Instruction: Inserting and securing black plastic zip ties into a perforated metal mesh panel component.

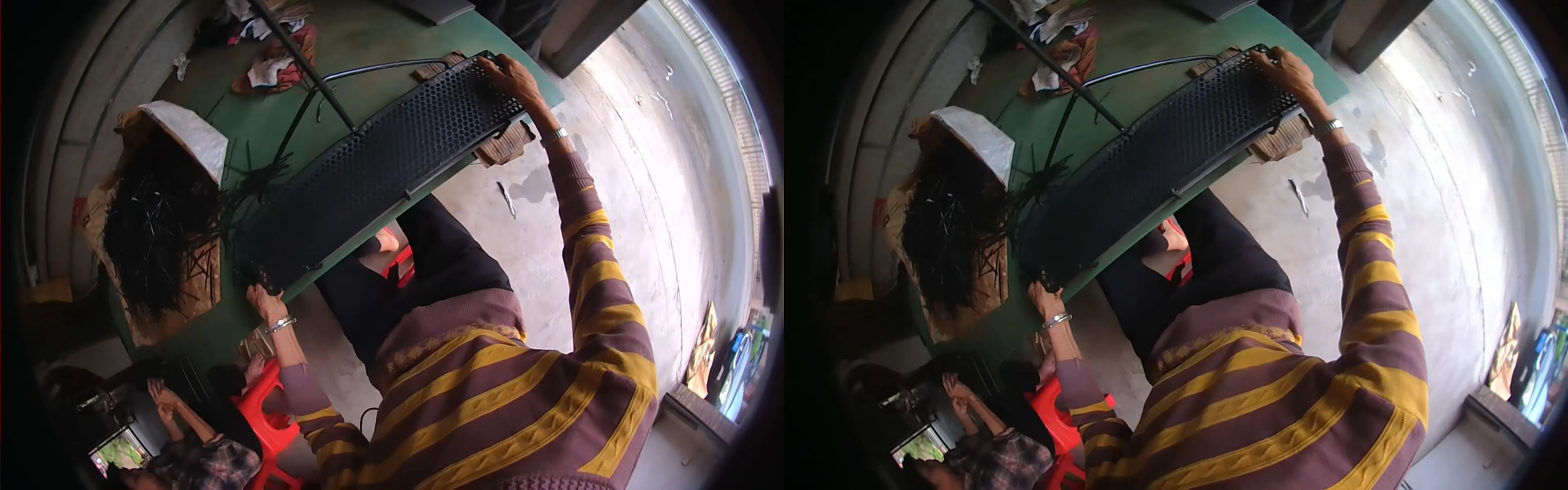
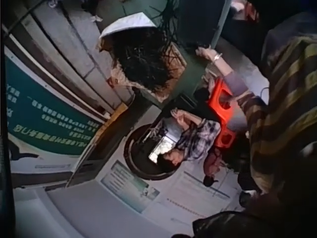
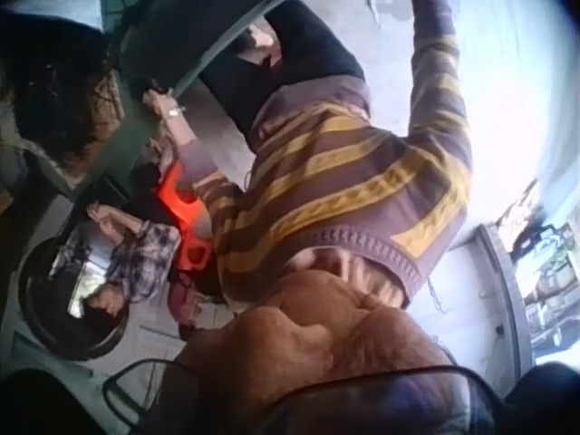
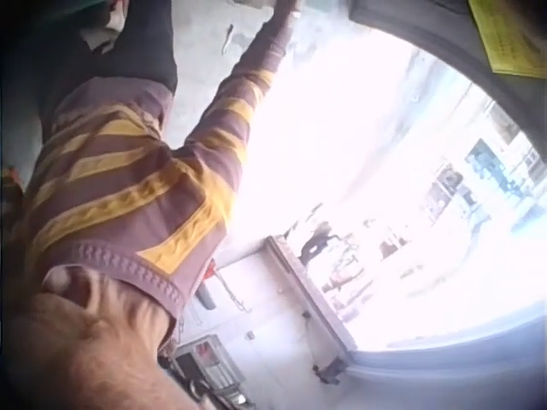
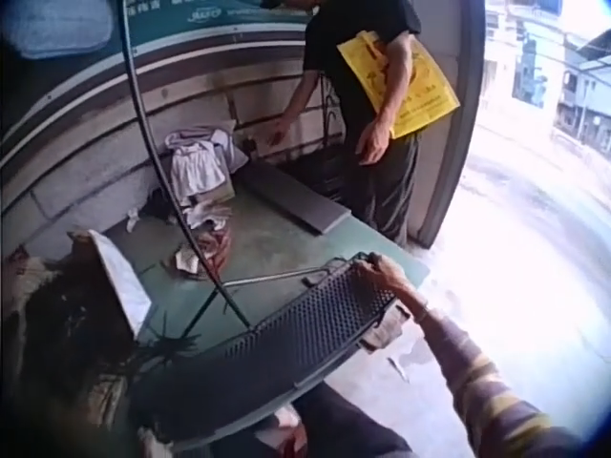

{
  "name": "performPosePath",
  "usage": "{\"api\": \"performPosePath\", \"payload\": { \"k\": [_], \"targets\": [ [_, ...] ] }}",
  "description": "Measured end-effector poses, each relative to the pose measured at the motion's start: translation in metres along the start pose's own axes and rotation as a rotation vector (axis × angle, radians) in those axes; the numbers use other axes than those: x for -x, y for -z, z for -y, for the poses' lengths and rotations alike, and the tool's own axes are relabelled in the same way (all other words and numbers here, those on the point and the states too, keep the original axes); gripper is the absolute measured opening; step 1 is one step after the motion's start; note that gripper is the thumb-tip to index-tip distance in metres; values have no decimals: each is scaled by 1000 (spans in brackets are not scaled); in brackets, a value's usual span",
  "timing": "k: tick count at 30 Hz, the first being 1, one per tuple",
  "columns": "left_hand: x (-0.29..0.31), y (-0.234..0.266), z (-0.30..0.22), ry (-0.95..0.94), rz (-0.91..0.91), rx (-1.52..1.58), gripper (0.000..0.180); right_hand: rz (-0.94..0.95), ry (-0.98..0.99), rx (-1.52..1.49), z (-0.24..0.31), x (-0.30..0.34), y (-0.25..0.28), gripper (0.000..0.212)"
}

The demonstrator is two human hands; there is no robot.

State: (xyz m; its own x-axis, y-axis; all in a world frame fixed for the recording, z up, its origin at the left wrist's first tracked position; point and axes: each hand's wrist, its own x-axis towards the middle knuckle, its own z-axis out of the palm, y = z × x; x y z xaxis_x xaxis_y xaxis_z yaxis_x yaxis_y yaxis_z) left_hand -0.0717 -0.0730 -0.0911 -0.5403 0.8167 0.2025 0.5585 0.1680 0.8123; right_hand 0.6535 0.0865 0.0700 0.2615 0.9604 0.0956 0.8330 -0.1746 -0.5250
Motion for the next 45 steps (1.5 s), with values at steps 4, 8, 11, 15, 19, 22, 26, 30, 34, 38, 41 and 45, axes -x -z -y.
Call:
{"api": "performPosePath", "payload": {
  "k": [4,8,11,15,19,22,26,30,34,38,41,45],
  "targets": [
    [22,-15,-193,519,-44,198,33,-201,-137,145,-11,21,4,70],
    [34,25,-268,447,-72,660,26,-280,-101,244,-5,21,-15,61],
    [63,17,-310,417,270,959,21,-421,65,498,0,40,-33,56],
    [102,-30,-341,587,694,1181,24,-174,299,321,41,92,-23,38],
    [124,-54,-358,681,824,1209,29,280,232,-540,153,147,0,34],
    [134,-60,-374,748,867,1110,29,588,89,-989,205,175,2,39],
    [137,-58,-365,654,838,1037,26,739,-42,-1135,246,188,-11,23],
    [138,-49,-351,631,817,1051,26,789,-40,-1260,254,189,-26,16],
    [134,-34,-363,626,722,1079,28,817,13,-1166,261,186,-34,15],
    [132,-26,-358,609,733,1026,31,770,87,-1168,264,184,-45,16],
    [133,-21,-357,639,701,974,32,778,73,-1169,273,184,-37,18],
    [133,-16,-351,650,744,960,33,898,146,-1088,273,175,-32,17]
  ]
}}
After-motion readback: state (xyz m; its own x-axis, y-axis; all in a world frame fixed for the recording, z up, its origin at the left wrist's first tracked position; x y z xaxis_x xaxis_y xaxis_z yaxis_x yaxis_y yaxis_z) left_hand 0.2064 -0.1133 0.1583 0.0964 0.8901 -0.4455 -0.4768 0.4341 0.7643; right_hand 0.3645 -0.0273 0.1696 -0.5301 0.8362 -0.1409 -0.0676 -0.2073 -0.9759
